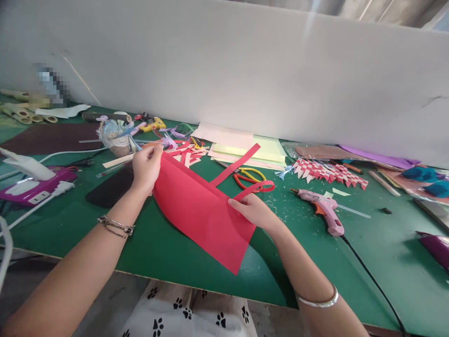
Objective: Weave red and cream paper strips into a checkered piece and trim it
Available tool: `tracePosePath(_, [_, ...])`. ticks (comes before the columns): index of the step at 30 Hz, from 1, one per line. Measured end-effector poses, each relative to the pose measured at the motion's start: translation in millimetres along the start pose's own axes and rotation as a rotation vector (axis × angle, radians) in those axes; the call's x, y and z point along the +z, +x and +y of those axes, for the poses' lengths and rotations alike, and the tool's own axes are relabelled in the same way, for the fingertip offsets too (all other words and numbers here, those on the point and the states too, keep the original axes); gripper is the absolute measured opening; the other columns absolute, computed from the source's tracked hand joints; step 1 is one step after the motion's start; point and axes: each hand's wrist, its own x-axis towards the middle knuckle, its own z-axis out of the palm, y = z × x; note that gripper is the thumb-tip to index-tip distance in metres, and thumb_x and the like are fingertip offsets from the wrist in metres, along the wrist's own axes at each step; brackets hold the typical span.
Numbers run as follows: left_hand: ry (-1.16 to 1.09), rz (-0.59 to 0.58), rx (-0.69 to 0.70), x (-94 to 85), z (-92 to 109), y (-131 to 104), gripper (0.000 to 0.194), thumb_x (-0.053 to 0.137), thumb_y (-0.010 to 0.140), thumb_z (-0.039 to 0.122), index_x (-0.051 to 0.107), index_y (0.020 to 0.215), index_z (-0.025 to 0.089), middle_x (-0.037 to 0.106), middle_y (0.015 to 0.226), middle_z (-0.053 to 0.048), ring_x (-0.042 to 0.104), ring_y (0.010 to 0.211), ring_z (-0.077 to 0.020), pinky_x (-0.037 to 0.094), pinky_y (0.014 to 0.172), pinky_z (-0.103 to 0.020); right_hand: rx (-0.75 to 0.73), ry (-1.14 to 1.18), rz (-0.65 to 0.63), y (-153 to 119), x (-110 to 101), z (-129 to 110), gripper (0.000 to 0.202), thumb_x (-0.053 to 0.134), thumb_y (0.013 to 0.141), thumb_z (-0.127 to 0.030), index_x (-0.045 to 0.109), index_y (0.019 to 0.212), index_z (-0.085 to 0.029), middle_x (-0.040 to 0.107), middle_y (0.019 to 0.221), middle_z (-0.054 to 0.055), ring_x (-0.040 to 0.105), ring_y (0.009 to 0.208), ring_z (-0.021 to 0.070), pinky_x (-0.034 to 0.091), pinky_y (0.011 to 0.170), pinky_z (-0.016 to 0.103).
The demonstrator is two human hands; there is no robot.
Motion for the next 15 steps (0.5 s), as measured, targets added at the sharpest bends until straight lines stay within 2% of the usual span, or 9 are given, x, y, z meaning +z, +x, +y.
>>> tracePosePath(7, [-0.053, 0.025, -0.048, -0.8, -2, 2, 0.033, 0.047, 0.076, 0.027, 0.030, 0.048, 0.020, 0.030, 0.048, 0.004, 0.035, 0.052, -0.0119, 0.028, 0.052, -0.024, 0.037, 0.132, 0.010, 0, -3, 1, 0.040, 0.056, 0.072, -0.055, 0.064, 0.067, -0.016, 0.068, 0.074, 0.004, 0.061, 0.067, 0.0186, 0.044, 0.059, 0.027])
tracePosePath(12, [-0.037, 0.060, -0.100, -5.7, -3, 5, 0.035, 0.046, 0.079, 0.022, 0.028, 0.048, 0.019, 0.022, 0.048, 0.005, 0.027, 0.047, -0.0100, 0.021, 0.047, -0.025, 0.032, 0.174, 0.111, 8, -16, 13, 0.040, 0.060, 0.068, -0.055, 0.066, 0.065, -0.015, 0.068, 0.074, 0.006, 0.060, 0.071, 0.0188, 0.044, 0.065, 0.028])
tracePosePath(15, [-0.025, 0.068, -0.101, -7.2, -3, 6, 0.037, 0.046, 0.080, 0.021, 0.027, 0.048, 0.019, 0.020, 0.048, 0.005, 0.025, 0.046, -0.0093, 0.019, 0.046, -0.025, 0.044, 0.166, 0.166, 10, -20, 15, 0.043, 0.059, 0.069, -0.057, 0.068, 0.071, -0.015, 0.068, 0.081, 0.008, 0.060, 0.078, 0.0201, 0.044, 0.069, 0.029])
